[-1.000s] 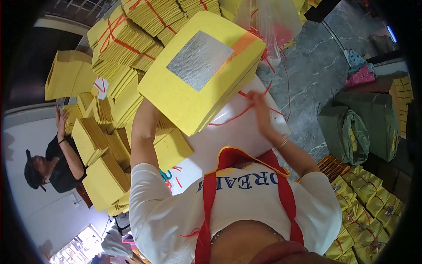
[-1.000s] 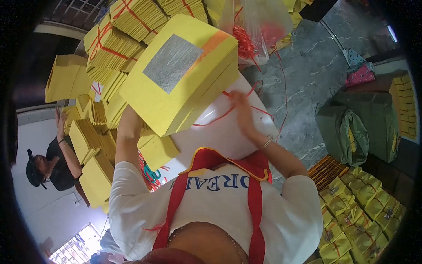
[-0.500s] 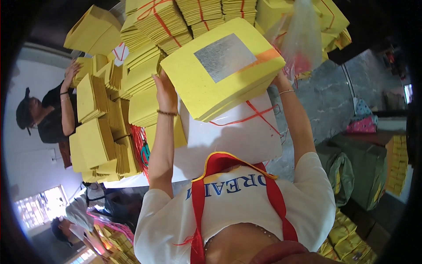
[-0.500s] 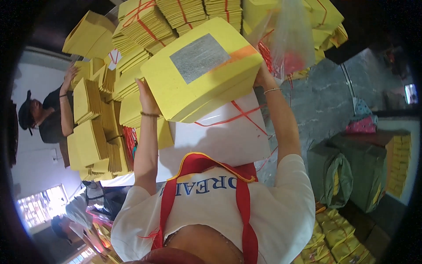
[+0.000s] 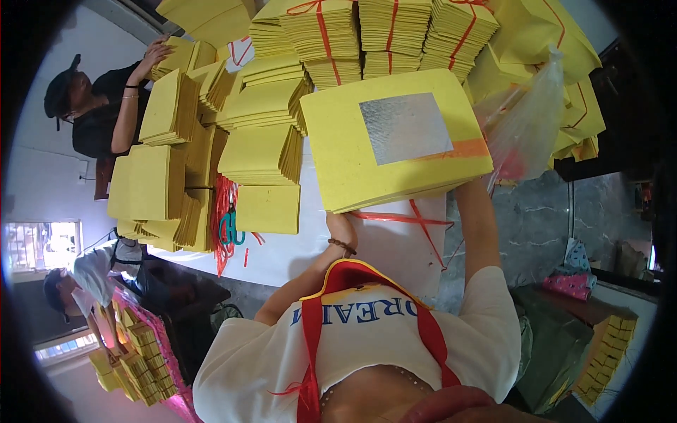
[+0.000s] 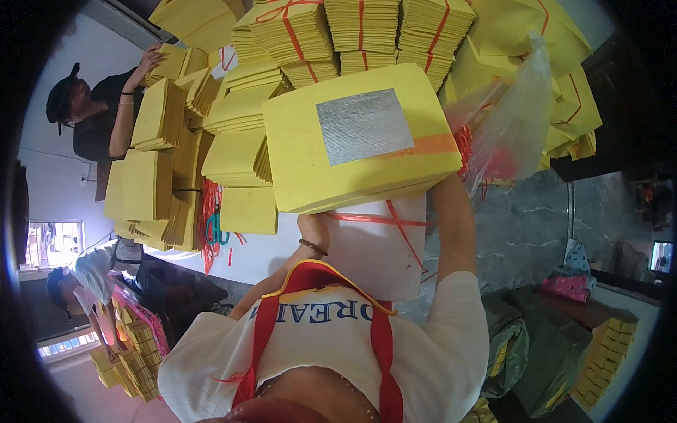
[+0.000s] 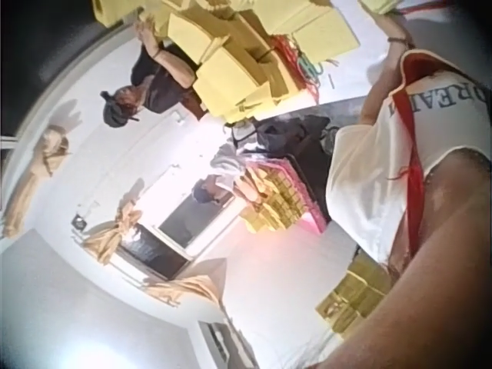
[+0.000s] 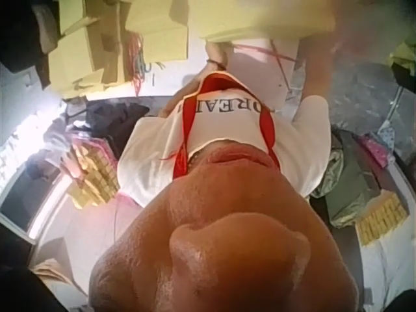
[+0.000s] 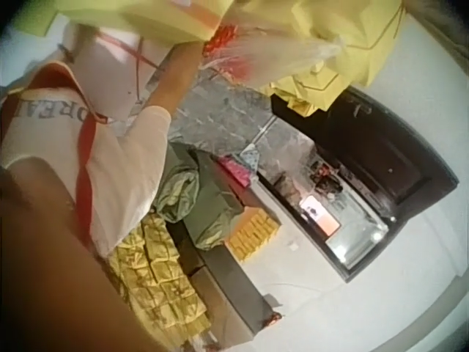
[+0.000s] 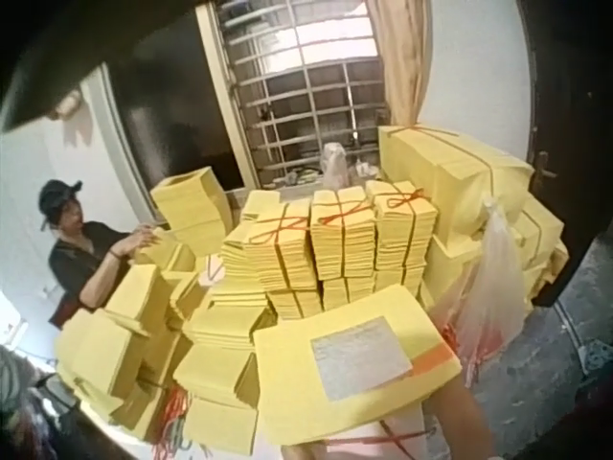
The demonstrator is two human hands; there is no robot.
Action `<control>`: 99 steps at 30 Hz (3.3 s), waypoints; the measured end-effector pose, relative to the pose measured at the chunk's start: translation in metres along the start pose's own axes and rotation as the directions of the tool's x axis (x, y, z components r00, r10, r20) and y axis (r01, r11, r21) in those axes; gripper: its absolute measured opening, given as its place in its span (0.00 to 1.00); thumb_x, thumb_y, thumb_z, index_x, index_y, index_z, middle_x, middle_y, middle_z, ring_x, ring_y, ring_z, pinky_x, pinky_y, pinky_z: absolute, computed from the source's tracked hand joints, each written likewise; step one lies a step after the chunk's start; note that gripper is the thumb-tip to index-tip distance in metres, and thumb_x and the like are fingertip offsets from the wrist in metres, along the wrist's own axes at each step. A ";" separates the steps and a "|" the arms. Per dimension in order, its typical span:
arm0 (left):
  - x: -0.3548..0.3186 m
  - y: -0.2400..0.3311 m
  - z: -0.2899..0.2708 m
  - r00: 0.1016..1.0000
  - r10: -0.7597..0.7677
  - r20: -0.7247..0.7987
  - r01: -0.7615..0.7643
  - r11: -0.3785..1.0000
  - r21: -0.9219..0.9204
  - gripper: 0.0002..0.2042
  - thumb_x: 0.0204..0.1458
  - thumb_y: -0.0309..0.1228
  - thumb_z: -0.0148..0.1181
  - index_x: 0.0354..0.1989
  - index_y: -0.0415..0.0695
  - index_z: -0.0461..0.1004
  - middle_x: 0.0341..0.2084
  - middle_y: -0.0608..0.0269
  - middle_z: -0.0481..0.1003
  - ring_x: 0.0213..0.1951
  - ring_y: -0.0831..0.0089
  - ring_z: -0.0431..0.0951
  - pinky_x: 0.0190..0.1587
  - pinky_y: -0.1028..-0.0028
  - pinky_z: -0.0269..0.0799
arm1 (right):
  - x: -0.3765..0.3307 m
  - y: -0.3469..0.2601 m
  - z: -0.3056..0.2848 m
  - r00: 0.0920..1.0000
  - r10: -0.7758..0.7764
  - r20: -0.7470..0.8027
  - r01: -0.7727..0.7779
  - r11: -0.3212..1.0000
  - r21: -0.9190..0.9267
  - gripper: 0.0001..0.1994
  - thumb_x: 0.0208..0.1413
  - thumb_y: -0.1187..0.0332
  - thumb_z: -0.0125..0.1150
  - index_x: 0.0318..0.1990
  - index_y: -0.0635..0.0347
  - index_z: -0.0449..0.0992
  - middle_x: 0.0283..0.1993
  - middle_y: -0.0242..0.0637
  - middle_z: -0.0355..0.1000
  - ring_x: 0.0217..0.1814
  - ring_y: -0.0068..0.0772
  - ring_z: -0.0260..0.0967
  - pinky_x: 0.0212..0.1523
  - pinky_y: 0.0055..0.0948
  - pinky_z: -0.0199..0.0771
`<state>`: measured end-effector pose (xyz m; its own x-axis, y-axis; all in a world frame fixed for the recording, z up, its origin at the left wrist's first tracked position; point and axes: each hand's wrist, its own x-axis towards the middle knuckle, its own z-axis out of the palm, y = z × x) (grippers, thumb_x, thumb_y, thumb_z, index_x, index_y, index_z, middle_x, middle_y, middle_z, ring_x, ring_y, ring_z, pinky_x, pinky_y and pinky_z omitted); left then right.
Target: Stacking and inspecting sheets of yellow joss paper at a work table.
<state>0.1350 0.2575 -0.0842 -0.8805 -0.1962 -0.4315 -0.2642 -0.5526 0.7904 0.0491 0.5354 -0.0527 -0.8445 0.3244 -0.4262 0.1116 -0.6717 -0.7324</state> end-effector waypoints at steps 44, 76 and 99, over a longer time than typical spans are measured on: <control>0.153 -0.032 0.081 0.662 -0.276 0.697 0.167 0.961 0.222 0.31 0.58 0.52 0.28 0.64 0.46 0.35 0.63 0.61 0.42 0.63 0.70 0.43 0.62 0.73 0.41 | -0.028 0.107 -0.064 0.920 -0.343 0.188 0.346 0.938 0.021 0.22 0.58 0.54 0.43 0.55 0.57 0.59 0.53 0.35 0.62 0.52 0.31 0.62 0.50 0.34 0.67; 0.051 -0.044 0.068 0.886 -0.079 0.456 0.069 0.997 0.039 0.26 0.57 0.49 0.38 0.54 0.41 0.60 0.51 0.63 0.63 0.52 0.72 0.61 0.55 0.74 0.54 | -0.052 0.054 -0.029 0.913 -0.405 0.044 0.407 0.900 -0.154 0.27 0.59 0.50 0.35 0.59 0.58 0.54 0.58 0.31 0.55 0.60 0.25 0.49 0.59 0.26 0.48; -0.002 0.145 0.138 -0.168 0.188 0.968 -0.982 -0.118 -0.147 0.12 0.51 0.35 0.52 0.42 0.45 0.73 0.43 0.57 0.71 0.49 0.59 0.67 0.51 0.67 0.62 | -0.140 -0.023 0.014 0.887 -0.402 0.230 0.451 0.860 -0.240 0.36 0.58 0.41 0.23 0.62 0.66 0.46 0.64 0.41 0.47 0.66 0.31 0.44 0.63 0.27 0.40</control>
<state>0.0442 0.2898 0.0915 -0.2830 0.7128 0.6417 0.9538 0.1387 0.2666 0.1570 0.4958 0.0308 -0.9138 0.4044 0.0381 -0.1596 -0.2712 -0.9492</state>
